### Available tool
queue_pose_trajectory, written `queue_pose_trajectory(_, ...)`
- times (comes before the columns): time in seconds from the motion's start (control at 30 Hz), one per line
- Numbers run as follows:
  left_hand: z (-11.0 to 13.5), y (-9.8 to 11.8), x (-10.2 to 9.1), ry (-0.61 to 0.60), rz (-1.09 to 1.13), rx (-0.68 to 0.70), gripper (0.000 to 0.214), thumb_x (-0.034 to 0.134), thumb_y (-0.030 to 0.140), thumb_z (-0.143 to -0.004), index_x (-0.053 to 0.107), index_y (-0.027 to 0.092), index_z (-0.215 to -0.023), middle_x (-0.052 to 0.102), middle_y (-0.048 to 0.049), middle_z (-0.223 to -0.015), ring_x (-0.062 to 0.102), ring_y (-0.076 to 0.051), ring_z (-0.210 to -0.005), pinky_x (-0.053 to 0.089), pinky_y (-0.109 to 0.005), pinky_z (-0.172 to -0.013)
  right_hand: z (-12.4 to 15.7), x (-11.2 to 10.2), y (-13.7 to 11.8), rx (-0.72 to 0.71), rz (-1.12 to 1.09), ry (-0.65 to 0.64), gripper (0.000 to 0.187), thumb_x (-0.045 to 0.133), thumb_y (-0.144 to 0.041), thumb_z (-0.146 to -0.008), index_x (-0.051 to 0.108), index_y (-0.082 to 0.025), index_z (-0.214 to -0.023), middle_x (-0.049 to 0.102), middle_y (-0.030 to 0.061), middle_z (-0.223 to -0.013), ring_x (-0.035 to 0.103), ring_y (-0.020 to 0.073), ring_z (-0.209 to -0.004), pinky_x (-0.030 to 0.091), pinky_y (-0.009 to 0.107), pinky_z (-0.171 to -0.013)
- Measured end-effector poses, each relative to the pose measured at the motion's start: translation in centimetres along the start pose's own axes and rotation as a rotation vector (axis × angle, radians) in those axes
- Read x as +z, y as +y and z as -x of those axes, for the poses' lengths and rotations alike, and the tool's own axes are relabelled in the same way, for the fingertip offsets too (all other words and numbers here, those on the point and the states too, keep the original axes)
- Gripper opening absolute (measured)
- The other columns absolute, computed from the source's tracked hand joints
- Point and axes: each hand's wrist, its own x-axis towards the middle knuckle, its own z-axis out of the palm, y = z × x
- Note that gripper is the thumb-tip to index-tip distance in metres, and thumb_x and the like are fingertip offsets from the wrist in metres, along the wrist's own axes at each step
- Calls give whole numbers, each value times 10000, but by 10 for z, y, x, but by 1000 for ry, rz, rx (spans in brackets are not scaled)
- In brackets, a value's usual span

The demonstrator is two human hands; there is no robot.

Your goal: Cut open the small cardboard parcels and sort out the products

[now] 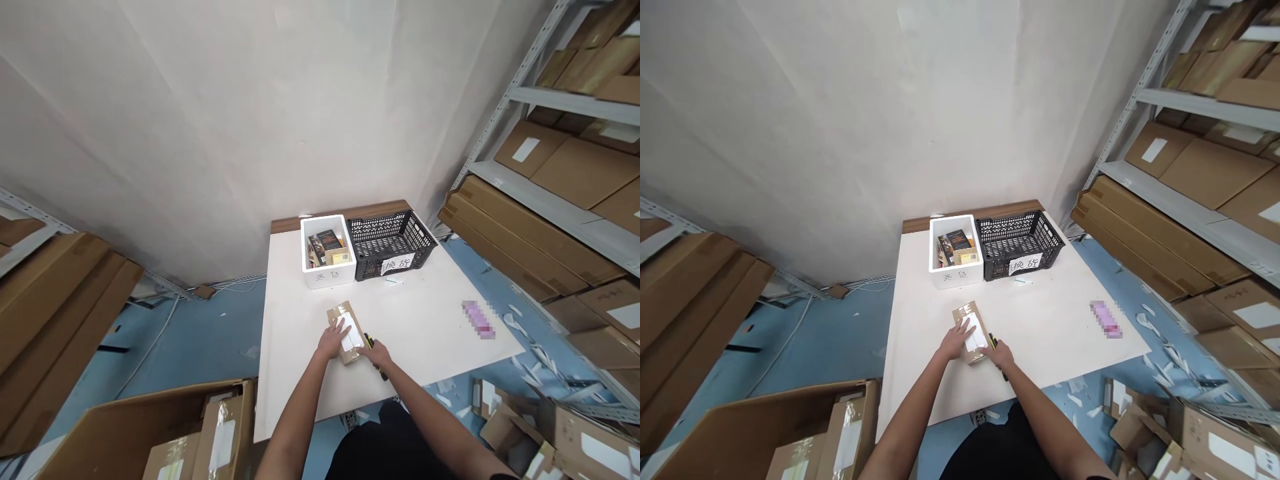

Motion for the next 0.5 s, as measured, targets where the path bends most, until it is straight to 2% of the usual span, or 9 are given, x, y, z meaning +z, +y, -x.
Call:
queue_pose_trajectory(0.1,-7,2,7,-11,-27,-108,941,681,308,-853,230,355,-1678,130,-66,-1783,131,-346,-1631,334,-565,-1217,-4,3,-1,22,23,64,613,842,-660,-733,621,-189,-1057,740,72,-904,727,211,-677,503,263,-535)
queue_pose_trajectory(0.2,-10,21,15,63,-66,-263,925,717,396,-849,309,234,-1664,369,-217,-1677,362,-426,-1521,380,-594,-1155,-17,-25,-31,54,120,222,643,854,-630,-735,628,-181,-1137,745,138,-1090,751,272,-986,549,274,-688)
queue_pose_trajectory(0.27,-11,34,22,121,-78,-279,823,712,436,-876,421,215,-1614,483,-237,-1588,444,-425,-1453,385,-586,-1144,-26,-46,-46,66,150,275,626,791,-651,-801,625,-170,-1166,740,166,-1126,736,289,-1063,557,288,-744)
queue_pose_trajectory(0.33,-12,42,33,173,-71,-243,698,668,445,-927,491,249,-1573,462,-196,-1620,402,-406,-1490,358,-571,-1173,-30,-60,-47,46,88,299,525,695,-650,-893,629,-179,-1116,752,147,-1044,752,255,-961,548,270,-704)
queue_pose_trajectory(0.4,-12,44,47,224,-46,-222,650,599,450,-979,472,266,-1589,362,-154,-1698,299,-387,-1561,320,-558,-1214,-29,-66,-33,30,-45,259,484,562,-672,-971,626,-193,-1010,742,91,-866,732,199,-724,519,248,-600)
queue_pose_trajectory(0.5,-13,42,69,290,-5,-232,663,508,445,-1023,373,269,-1647,288,-124,-1737,216,-368,-1605,271,-569,-1256,-20,-65,0,-5,-215,105,538,414,-677,-1029,585,-209,-828,623,-4,-605,567,128,-433,440,233,-463)
